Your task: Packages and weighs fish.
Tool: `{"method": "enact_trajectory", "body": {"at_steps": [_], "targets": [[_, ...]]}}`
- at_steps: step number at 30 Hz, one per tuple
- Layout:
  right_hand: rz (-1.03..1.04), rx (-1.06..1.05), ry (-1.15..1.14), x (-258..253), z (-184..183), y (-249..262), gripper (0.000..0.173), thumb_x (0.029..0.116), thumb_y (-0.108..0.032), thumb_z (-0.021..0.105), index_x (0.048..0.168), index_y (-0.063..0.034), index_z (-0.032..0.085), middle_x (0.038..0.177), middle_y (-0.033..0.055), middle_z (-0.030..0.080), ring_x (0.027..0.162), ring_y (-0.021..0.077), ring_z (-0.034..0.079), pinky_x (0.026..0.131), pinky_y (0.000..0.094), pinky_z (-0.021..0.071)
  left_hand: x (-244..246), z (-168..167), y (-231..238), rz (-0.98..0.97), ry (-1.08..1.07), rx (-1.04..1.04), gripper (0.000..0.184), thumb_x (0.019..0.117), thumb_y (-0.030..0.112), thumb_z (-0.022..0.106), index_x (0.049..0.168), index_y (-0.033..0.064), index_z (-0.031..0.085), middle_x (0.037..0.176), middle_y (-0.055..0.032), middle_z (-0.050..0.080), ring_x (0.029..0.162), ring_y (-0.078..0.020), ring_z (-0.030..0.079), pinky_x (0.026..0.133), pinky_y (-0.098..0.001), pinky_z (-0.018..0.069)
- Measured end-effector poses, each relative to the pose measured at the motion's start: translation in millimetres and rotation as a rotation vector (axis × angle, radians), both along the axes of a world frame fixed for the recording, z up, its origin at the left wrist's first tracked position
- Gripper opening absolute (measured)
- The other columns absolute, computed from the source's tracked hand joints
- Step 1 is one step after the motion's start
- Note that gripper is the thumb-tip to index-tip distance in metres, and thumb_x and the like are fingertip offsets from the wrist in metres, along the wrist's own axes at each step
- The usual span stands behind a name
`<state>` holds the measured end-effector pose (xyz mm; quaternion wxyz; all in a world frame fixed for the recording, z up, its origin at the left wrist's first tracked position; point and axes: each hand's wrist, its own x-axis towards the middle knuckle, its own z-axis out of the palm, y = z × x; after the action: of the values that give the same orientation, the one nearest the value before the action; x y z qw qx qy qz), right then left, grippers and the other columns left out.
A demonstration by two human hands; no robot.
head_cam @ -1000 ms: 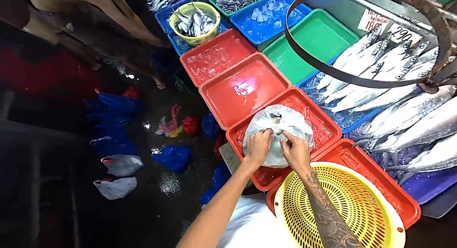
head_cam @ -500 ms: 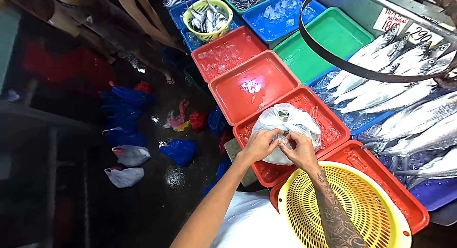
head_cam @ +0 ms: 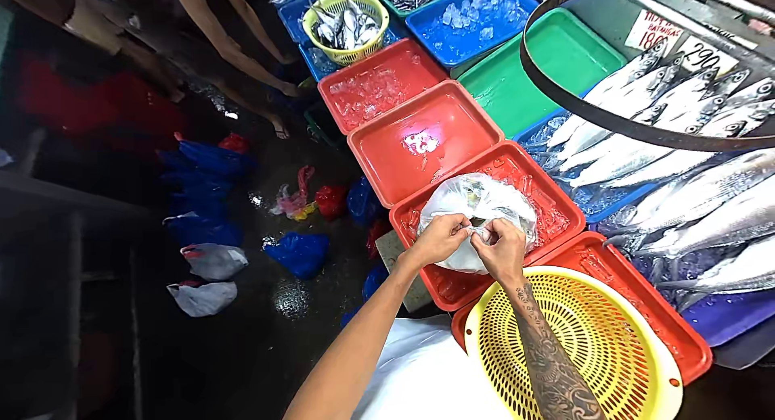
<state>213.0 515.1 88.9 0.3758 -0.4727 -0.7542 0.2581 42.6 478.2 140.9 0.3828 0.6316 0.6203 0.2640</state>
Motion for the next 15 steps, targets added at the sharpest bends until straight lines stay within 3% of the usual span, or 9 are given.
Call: {"method": "enact_trajectory", "body": {"at_steps": [3, 8, 10, 12, 15], "targets": [[-0.084, 0.012, 0.014, -9.2, -9.1, -0.8, 0.026, 0.0758, -0.017, 0.080, 0.066, -0.0059, 0.059, 0.065, 0.0053, 0.056, 0.059, 0.0214, 0.056, 0.056, 0.0432, 0.0457, 5.7, -6.8, -2.8, 0.070, -0.052, -0.029, 0.021, 0.1055, 0.013, 0.054, 0.096, 0.0011, 0.068, 0.074, -0.0068, 0.061, 0.068, -0.0147, 0.058, 0.068, -0.0352, 0.0497], [-0.253, -0.008, 0.012, -26.8, -20.7, 1.2, 0.019, 0.0769, -0.010, 0.075, 0.066, -0.0042, 0.060, 0.067, 0.0086, 0.058, 0.062, 0.0262, 0.059, 0.058, 0.0474, 0.0465, 16.4, -20.7, -15.7, 0.175, -0.016, 0.018, 0.034, 0.1017, 0.020, 0.050, 0.071, 0.0077, 0.058, 0.060, 0.0004, 0.046, 0.059, -0.0136, 0.048, 0.060, -0.0371, 0.0405], [-0.318, -0.041, 0.011, -21.8, -14.2, 4.7, 0.011, 0.0776, -0.008, 0.074, 0.074, -0.0005, 0.066, 0.074, 0.0139, 0.063, 0.070, 0.0317, 0.064, 0.064, 0.0515, 0.0506, 6.2, -22.4, -19.3, 0.216, 0.060, 0.091, 0.033, 0.0949, 0.026, 0.058, 0.066, 0.0116, 0.053, 0.056, 0.0034, 0.041, 0.054, -0.0123, 0.044, 0.056, -0.0361, 0.0385], [-0.385, -0.161, -0.014, 3.6, -5.6, 11.7, 0.014, 0.0815, -0.005, 0.068, 0.092, 0.0044, 0.069, 0.090, 0.0218, 0.068, 0.086, 0.0386, 0.067, 0.077, 0.0573, 0.0535, -12.0, -25.6, -24.9, 0.241, 0.162, 0.123, 0.037, 0.0934, 0.028, 0.065, 0.064, 0.0094, 0.053, 0.056, -0.0012, 0.045, 0.054, -0.0181, 0.048, 0.055, -0.0419, 0.0415], [-0.555, -0.122, -0.021, 53.5, 7.3, 23.7, 0.015, 0.0857, 0.000, 0.060, 0.097, 0.0059, 0.067, 0.086, 0.0215, 0.068, 0.080, 0.0347, 0.067, 0.073, 0.0526, 0.0539, -31.9, -24.4, -21.5, 0.298, 0.296, 0.141, 0.033, 0.0917, 0.016, 0.068, 0.063, 0.0074, 0.054, 0.055, -0.0052, 0.048, 0.054, -0.0233, 0.052, 0.054, -0.0458, 0.0418]]}}
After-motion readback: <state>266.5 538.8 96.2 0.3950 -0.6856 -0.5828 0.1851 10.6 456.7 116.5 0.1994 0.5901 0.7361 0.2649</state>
